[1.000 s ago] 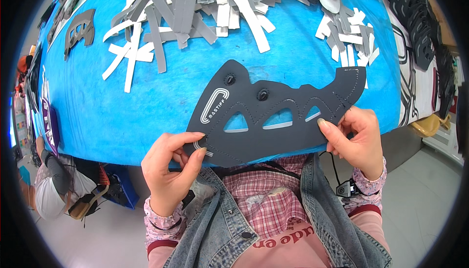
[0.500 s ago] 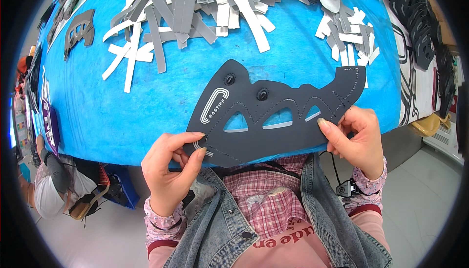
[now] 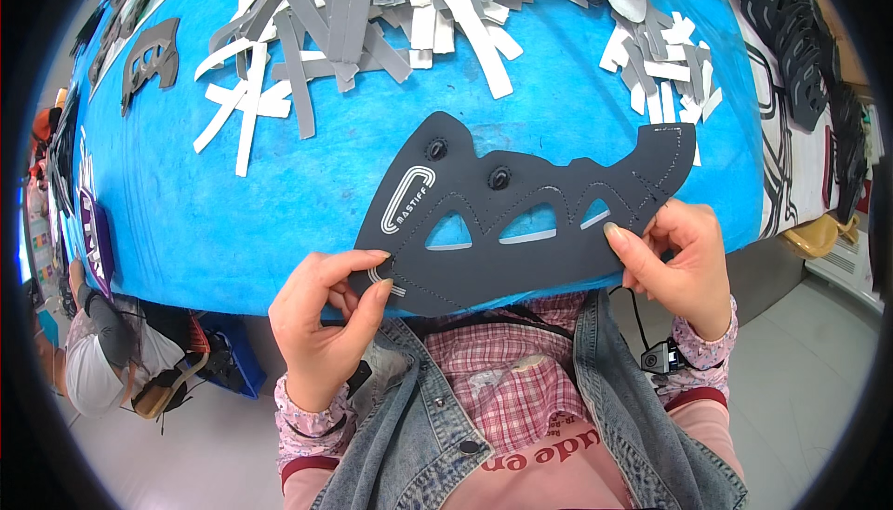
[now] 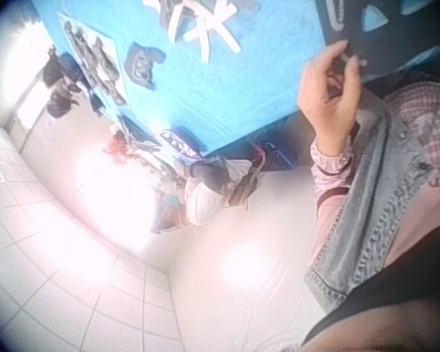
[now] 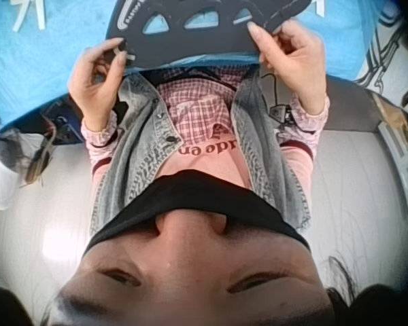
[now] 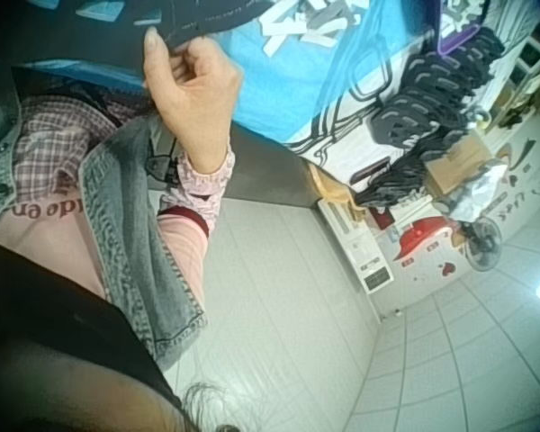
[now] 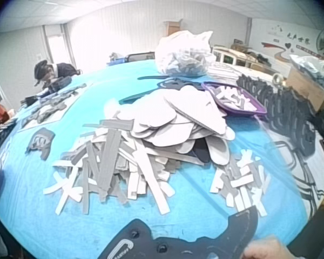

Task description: Manually aligning and stacking various pre-cut shoe components on a work table.

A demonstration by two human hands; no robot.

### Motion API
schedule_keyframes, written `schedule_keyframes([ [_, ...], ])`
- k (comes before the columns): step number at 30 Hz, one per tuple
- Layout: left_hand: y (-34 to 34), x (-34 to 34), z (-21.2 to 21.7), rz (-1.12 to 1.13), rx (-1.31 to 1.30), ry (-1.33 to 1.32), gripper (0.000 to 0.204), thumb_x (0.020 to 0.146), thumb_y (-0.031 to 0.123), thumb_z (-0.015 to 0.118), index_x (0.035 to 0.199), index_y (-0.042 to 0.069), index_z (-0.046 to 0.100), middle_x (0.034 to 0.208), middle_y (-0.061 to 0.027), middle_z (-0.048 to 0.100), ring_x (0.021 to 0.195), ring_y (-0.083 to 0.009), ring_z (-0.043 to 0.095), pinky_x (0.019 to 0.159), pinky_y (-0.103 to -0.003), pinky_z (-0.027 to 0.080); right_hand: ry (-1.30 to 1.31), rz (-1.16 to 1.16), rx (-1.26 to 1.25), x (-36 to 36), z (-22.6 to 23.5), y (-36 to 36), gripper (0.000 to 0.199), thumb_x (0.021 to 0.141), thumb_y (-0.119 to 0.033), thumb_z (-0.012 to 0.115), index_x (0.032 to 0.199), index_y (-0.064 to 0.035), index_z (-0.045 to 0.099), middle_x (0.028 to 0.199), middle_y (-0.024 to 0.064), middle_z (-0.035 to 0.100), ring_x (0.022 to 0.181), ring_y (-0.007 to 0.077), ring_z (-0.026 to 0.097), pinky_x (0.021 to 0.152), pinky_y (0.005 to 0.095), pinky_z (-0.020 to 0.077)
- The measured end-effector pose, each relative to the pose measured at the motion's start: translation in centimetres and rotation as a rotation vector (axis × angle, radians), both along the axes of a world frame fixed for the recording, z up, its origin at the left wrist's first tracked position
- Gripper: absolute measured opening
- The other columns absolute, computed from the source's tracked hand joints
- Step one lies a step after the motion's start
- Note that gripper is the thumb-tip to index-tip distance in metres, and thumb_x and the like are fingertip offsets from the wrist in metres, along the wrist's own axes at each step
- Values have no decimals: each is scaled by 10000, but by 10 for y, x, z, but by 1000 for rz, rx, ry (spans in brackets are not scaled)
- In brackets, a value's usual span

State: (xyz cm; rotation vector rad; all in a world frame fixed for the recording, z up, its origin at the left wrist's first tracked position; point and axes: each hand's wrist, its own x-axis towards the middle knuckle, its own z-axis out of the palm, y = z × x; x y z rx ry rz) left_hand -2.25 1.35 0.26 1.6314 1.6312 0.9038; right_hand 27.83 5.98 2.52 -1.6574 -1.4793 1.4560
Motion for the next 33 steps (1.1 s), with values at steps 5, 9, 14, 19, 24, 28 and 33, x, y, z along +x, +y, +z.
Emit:
schedule_keyframes([
  [5,0,1,0,0,-1,-3,266,703,-35,753,954,34,696,817,-36,655,567,-53,469,504,-190,367,3,-5,2,0,-1,0,290,833,-93,732,631,5,549,552,26,598,476,34,552,417,189,367],
  [9,0,1,0,6,-4,-5,262,705,-38,752,952,29,695,827,-34,659,568,-52,468,505,-188,366,-3,-5,8,-2,1,0,290,832,-85,729,626,6,546,550,23,594,474,25,537,415,188,358],
  [14,0,0,1,0,-4,15,258,707,-40,751,951,25,694,813,-30,649,571,-51,467,507,-185,364,-24,13,67,-6,1,1,283,827,-68,722,625,11,540,533,2,564,461,14,498,408,198,332],
  [19,2,2,2,21,-13,23,256,705,-43,751,943,29,692,754,-18,602,559,-49,459,505,-184,354,-35,9,53,-4,-2,2,295,825,-62,719,617,8,522,514,-17,526,465,-2,464,409,203,309],
  [24,3,7,6,16,-10,81,254,708,-46,747,944,28,691,731,-12,574,553,-49,457,499,-183,347,-241,93,186,-7,-3,1,354,817,-144,744,601,-33,486,487,37,513,384,123,466,396,265,336],
  [28,3,10,7,33,2,114,247,714,-46,744,945,22,688,729,-12,569,556,-50,460,498,-182,351,-458,100,359,-13,-5,-5,376,808,-197,758,609,-47,477,468,56,483,376,214,463,399,296,354],
  [33,3,9,8,48,-3,109,243,725,-41,742,954,18,686,731,-15,564,570,-51,468,504,-182,363,-873,50,870,-3,-12,-22,274,834,-293,728,751,-73,588,693,50,612,605,218,619,507,295,446],
])
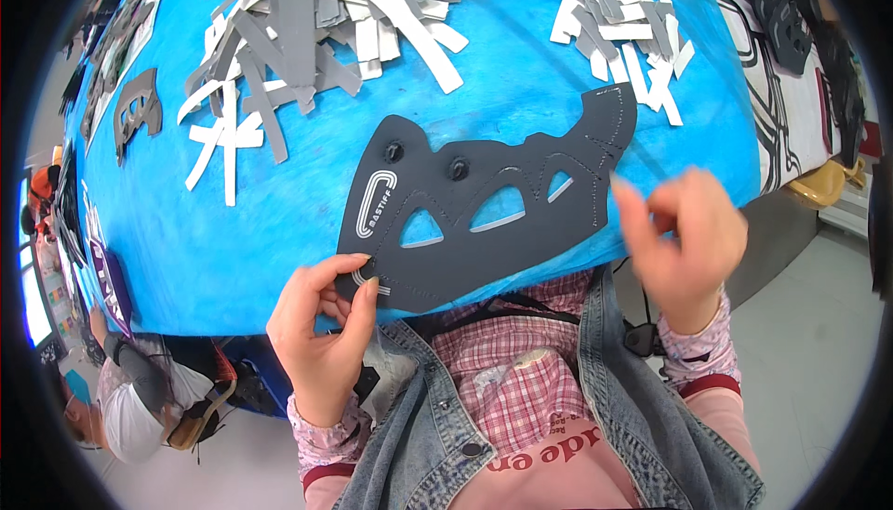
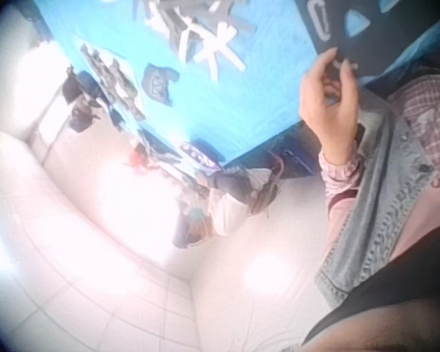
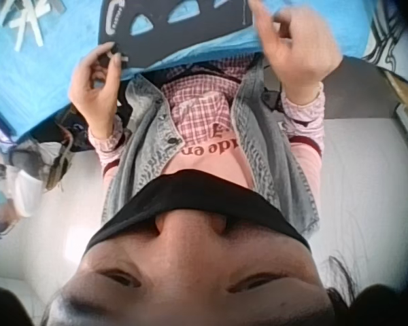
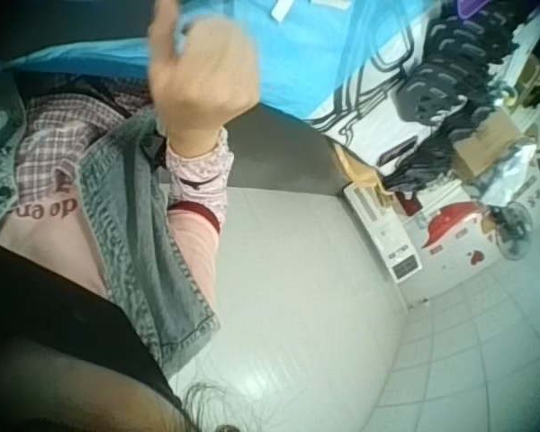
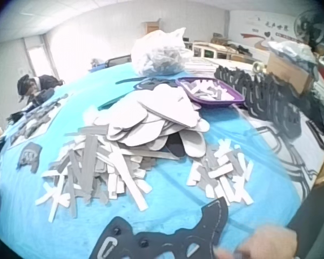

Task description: Manually aligning and stacking various pre-cut shoe components on a work table.

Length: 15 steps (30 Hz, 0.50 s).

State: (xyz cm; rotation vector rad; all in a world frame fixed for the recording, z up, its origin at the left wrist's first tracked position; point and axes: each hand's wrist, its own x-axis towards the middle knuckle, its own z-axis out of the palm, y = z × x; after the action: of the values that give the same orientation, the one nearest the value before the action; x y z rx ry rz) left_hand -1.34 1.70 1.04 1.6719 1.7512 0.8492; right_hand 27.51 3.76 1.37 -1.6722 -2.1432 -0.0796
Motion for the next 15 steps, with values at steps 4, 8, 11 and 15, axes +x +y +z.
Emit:
schedule_keyframes([
  [4,1,3,3,-5,-11,-21,228,741,-35,736,957,14,683,712,-11,552,580,-46,474,517,-181,373,40,500,125,-25,-20,-16,347,809,-297,723,1043,-50,658,1041,72,631,979,234,627,784,324,516],
  [8,-3,1,2,-65,97,159,362,716,-18,752,1067,40,680,910,-69,583,752,-145,545,662,-256,438,116,498,-55,-38,-40,-24,577,761,-255,707,1276,-32,573,1290,82,512,1242,235,471,1034,382,425],
  [11,-14,19,-6,-119,392,651,663,716,233,773,1331,125,551,1370,-182,487,1261,-303,469,1059,-418,326,97,463,-30,-43,-41,-25,614,738,-279,713,1291,-53,568,1299,75,491,1236,233,465,1042,388,417],
  [15,-27,49,-15,-507,197,549,706,791,323,696,1380,19,455,1465,-163,402,1375,-269,374,1126,-420,289,107,432,15,-47,-43,-22,635,742,-318,716,1311,-88,557,1243,66,492,1182,238,488,1032,386,414],
])
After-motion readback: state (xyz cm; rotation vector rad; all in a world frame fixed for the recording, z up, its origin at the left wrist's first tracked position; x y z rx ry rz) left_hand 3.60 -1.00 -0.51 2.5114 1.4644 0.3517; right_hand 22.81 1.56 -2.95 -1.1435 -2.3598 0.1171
